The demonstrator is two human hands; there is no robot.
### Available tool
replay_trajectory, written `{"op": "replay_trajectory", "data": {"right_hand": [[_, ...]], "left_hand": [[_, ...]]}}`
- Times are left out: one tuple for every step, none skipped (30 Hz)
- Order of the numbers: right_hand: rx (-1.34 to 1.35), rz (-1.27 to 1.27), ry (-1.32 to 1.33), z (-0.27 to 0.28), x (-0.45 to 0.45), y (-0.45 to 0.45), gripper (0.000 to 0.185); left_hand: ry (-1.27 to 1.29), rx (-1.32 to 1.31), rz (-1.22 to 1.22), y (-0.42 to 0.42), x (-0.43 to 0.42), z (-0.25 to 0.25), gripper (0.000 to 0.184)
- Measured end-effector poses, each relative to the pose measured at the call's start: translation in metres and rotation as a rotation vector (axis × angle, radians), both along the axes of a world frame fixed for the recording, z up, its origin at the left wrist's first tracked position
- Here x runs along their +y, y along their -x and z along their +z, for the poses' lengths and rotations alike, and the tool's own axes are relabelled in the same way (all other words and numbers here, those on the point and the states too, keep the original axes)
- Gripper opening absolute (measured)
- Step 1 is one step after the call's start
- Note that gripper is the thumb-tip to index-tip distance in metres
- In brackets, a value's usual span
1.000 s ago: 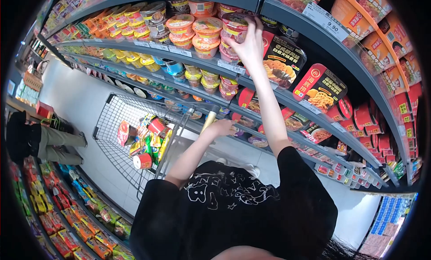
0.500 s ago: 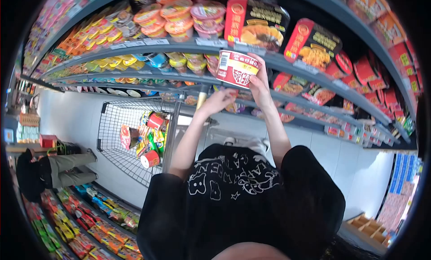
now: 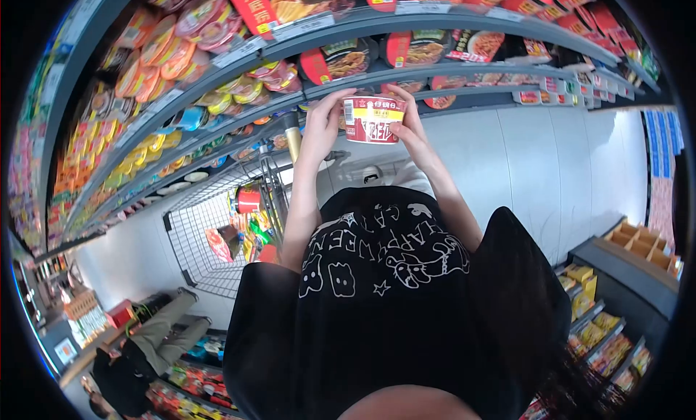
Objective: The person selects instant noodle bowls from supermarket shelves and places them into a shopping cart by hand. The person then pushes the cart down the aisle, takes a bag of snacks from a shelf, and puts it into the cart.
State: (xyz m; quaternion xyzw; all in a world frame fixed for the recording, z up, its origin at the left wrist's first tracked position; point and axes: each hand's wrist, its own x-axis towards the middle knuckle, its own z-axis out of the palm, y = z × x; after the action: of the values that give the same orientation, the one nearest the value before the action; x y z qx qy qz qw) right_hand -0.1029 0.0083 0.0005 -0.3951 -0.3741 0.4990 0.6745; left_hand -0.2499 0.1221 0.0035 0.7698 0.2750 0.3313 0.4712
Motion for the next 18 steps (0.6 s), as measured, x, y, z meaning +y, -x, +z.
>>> {"op": "replay_trajectory", "data": {"right_hand": [[-0.023,-0.003,0.013,0.000,-0.003,-0.004,0.062],[-0.052,-0.003,0.028,0.002,-0.006,-0.005,0.062],[-0.045,-0.004,0.058,0.003,-0.010,-0.010,0.062],[-0.043,-0.014,0.064,0.000,-0.012,-0.014,0.062],[-0.073,-0.028,0.066,-0.002,-0.013,-0.019,0.062],[-0.101,-0.038,0.069,-0.004,-0.013,-0.023,0.062],[-0.113,-0.045,0.079,-0.005,-0.014,-0.026,0.062],[-0.107,-0.046,0.086,-0.008,-0.014,-0.028,0.062],[-0.126,-0.043,0.102,-0.006,-0.013,-0.028,0.062],[-0.141,-0.039,0.116,-0.005,-0.014,-0.029,0.062],[-0.179,-0.026,0.134,-0.003,-0.017,-0.031,0.061],[-0.174,-0.027,0.141,-0.006,-0.019,-0.031,0.061],[-0.108,0.012,0.159,-0.011,-0.020,-0.034,0.061],[-0.042,0.052,0.175,-0.017,-0.019,-0.037,0.061],[0.078,0.087,0.217,-0.035,-0.018,-0.044,0.065],[0.078,0.087,0.224,-0.045,-0.020,-0.051,0.065],[0.118,0.035,0.306,-0.053,-0.024,-0.059,0.068],[0.157,-0.016,0.386,-0.066,-0.029,-0.067,0.072]], "left_hand": [[0.005,0.048,-0.026,-0.003,0.000,-0.002,0.031],[0.010,0.090,-0.050,-0.003,0.000,-0.003,0.031],[0.018,0.092,-0.065,-0.004,-0.001,-0.004,0.031],[0.065,0.095,-0.115,-0.004,-0.001,-0.003,0.035],[0.110,0.096,-0.161,-0.005,0.000,-0.002,0.041],[0.154,0.098,-0.204,-0.006,-0.001,0.001,0.047],[0.122,0.094,-0.264,-0.007,-0.003,0.004,0.064],[0.129,0.098,-0.265,-0.010,-0.009,0.007,0.064],[0.131,0.046,-0.254,-0.013,-0.017,0.011,0.069],[0.132,-0.001,-0.242,-0.017,-0.024,0.014,0.074],[0.124,-0.004,-0.219,-0.021,-0.026,0.014,0.073],[0.132,0.000,-0.220,-0.021,-0.024,0.011,0.073],[0.149,0.043,-0.216,-0.021,-0.020,0.008,0.070],[0.166,0.086,-0.212,-0.020,-0.019,0.005,0.068],[0.127,0.117,-0.167,-0.021,-0.021,0.010,0.066],[0.134,0.116,-0.168,-0.021,-0.021,0.005,0.066],[0.110,0.124,-0.143,-0.019,-0.018,0.001,0.066],[0.085,0.131,-0.118,-0.018,-0.016,-0.002,0.066]]}}
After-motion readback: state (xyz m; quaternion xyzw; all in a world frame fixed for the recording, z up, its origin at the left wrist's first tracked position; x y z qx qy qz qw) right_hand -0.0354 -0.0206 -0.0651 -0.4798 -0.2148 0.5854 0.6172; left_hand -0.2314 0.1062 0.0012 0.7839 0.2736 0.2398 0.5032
